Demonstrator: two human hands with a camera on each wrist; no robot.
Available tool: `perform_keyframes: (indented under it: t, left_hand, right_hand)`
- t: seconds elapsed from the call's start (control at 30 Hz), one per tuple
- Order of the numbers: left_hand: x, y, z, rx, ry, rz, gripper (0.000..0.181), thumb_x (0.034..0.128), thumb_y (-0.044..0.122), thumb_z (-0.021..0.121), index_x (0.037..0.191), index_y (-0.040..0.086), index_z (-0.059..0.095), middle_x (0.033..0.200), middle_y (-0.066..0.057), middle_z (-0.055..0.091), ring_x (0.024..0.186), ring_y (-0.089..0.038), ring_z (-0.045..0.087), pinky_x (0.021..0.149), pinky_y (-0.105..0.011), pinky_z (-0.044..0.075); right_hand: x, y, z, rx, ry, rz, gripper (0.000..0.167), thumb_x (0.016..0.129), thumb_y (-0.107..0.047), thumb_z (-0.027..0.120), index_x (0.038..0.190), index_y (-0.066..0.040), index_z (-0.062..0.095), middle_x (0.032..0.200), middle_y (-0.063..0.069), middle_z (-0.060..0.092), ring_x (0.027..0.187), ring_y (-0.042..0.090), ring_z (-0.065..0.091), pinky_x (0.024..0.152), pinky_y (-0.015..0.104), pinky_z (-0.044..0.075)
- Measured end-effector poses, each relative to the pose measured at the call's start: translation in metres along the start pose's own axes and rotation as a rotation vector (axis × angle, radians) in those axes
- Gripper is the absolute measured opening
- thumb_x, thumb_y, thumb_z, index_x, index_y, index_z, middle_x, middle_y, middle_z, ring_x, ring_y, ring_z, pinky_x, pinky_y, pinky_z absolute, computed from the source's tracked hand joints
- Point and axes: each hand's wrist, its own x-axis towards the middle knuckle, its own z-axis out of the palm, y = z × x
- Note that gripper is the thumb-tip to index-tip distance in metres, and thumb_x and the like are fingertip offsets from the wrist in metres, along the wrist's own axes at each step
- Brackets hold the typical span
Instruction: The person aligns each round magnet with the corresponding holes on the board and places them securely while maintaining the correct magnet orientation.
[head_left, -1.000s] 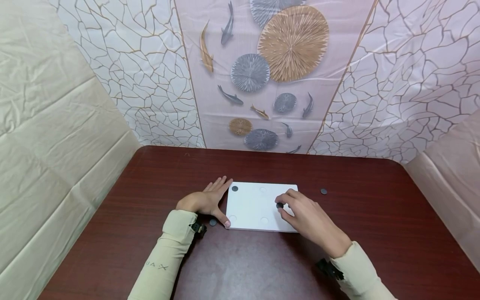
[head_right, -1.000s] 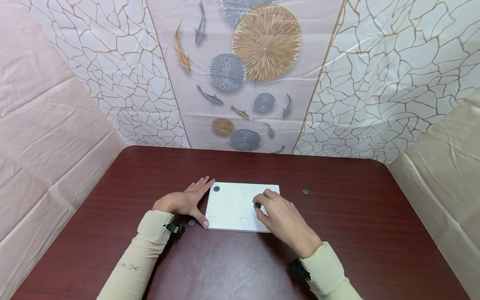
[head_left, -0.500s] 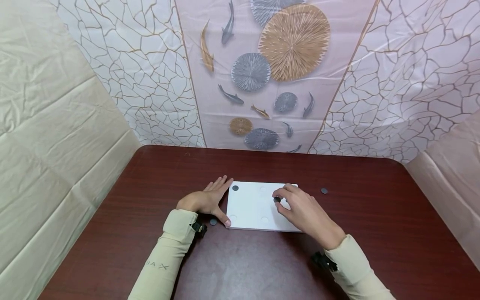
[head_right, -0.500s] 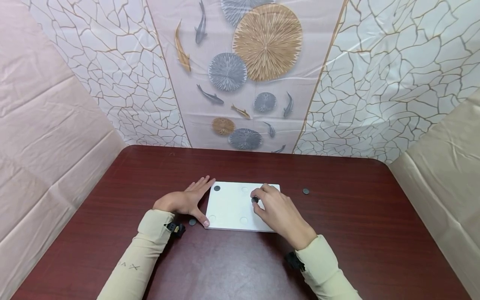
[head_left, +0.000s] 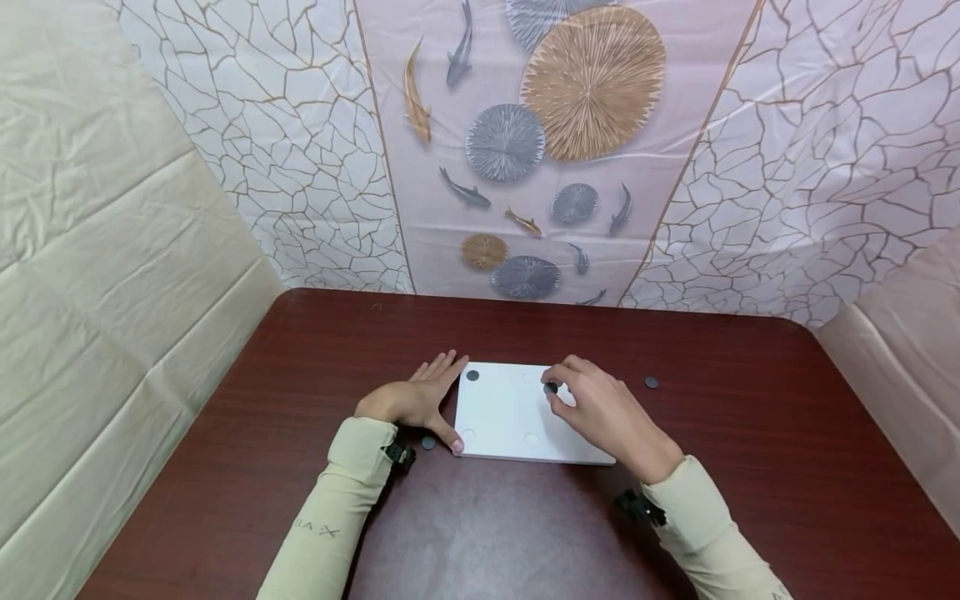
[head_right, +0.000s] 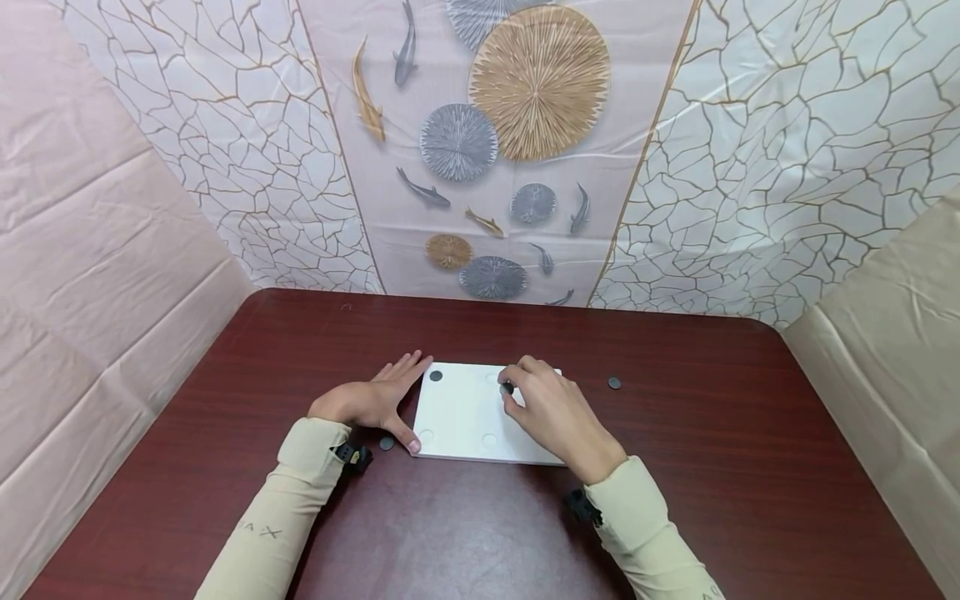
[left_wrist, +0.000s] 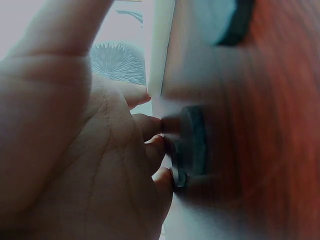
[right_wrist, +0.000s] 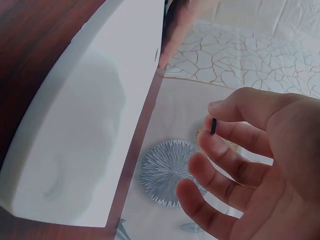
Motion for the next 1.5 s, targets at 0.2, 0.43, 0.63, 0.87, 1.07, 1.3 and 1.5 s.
perform_keyframes:
  t: [0.2,0.43,0.63,0.87,1.07,1.3,1.5]
  left_hand:
    - [0.003,-0.004,0.001,0.011,-0.004,0.004,0.157,0.064,0.063,0.096,0.17,0.02,-0.011,0.176,-0.008,-0.016,0.162,-0.022,-0.017,0.131,-0.044,-0.003]
    - [-0.003,0.001,-0.003,-0.009,-0.002,0.023,0.155,0.0643,0.061,0.096,0.171,0.016,-0.008,0.176,-0.013,-0.014,0.162,-0.026,-0.015,0.131,-0.047,-0.003]
    - [-0.003,-0.001,-0.002,-0.032,0.016,0.045,0.154,0.0645,0.065,0.094,0.171,0.014,-0.004,0.176,-0.017,-0.011,0.163,-0.031,-0.011,0.131,-0.05,0.0]
    - [0.004,-0.006,0.001,0.003,0.008,0.025,0.155,0.0643,0.064,0.095,0.171,0.017,-0.008,0.176,-0.012,-0.014,0.162,-0.026,-0.015,0.131,-0.047,-0.002]
    - [0.004,-0.005,0.001,0.007,0.004,0.01,0.154,0.0656,0.059,0.097,0.171,0.021,-0.009,0.176,-0.009,-0.015,0.162,-0.024,-0.016,0.131,-0.044,-0.003]
    - [0.003,-0.004,0.002,0.0,0.009,0.005,0.154,0.0652,0.059,0.097,0.171,0.021,-0.009,0.176,-0.009,-0.015,0.162,-0.024,-0.015,0.131,-0.044,-0.002]
    - [0.002,-0.004,0.001,-0.005,0.013,0.014,0.154,0.0655,0.061,0.096,0.171,0.02,-0.009,0.176,-0.009,-0.015,0.162,-0.024,-0.014,0.131,-0.046,-0.001]
  right_hand:
    - [0.004,0.001,0.002,0.007,-0.013,0.021,0.016,0.093,-0.009,0.078,0.109,-0.01,0.078,0.1,0.001,0.068,0.088,0.014,0.066,0.063,0.034,0.054]
    - [0.009,0.003,0.003,0.029,-0.037,0.052,0.018,0.093,-0.008,0.077,0.112,-0.008,0.078,0.103,0.002,0.069,0.089,0.016,0.065,0.064,0.034,0.054]
    - [0.013,0.005,0.006,0.041,-0.055,0.069,0.021,0.093,-0.007,0.077,0.115,-0.007,0.077,0.107,0.003,0.07,0.093,0.019,0.067,0.065,0.036,0.056]
    - [0.017,0.006,0.008,0.049,-0.064,0.081,0.021,0.094,-0.008,0.077,0.115,-0.007,0.077,0.108,0.005,0.071,0.094,0.02,0.067,0.065,0.038,0.057]
    - [0.02,0.007,0.01,0.05,-0.065,0.088,0.022,0.094,-0.008,0.077,0.116,-0.007,0.077,0.111,0.007,0.072,0.096,0.022,0.068,0.067,0.04,0.058]
    - [0.024,0.008,0.013,0.052,-0.061,0.088,0.022,0.095,-0.006,0.076,0.117,-0.007,0.077,0.112,0.007,0.071,0.097,0.023,0.068,0.069,0.041,0.059]
    - [0.028,0.008,0.016,0.057,-0.06,0.086,0.021,0.095,-0.006,0.075,0.116,-0.007,0.077,0.111,0.007,0.071,0.097,0.023,0.067,0.07,0.043,0.058]
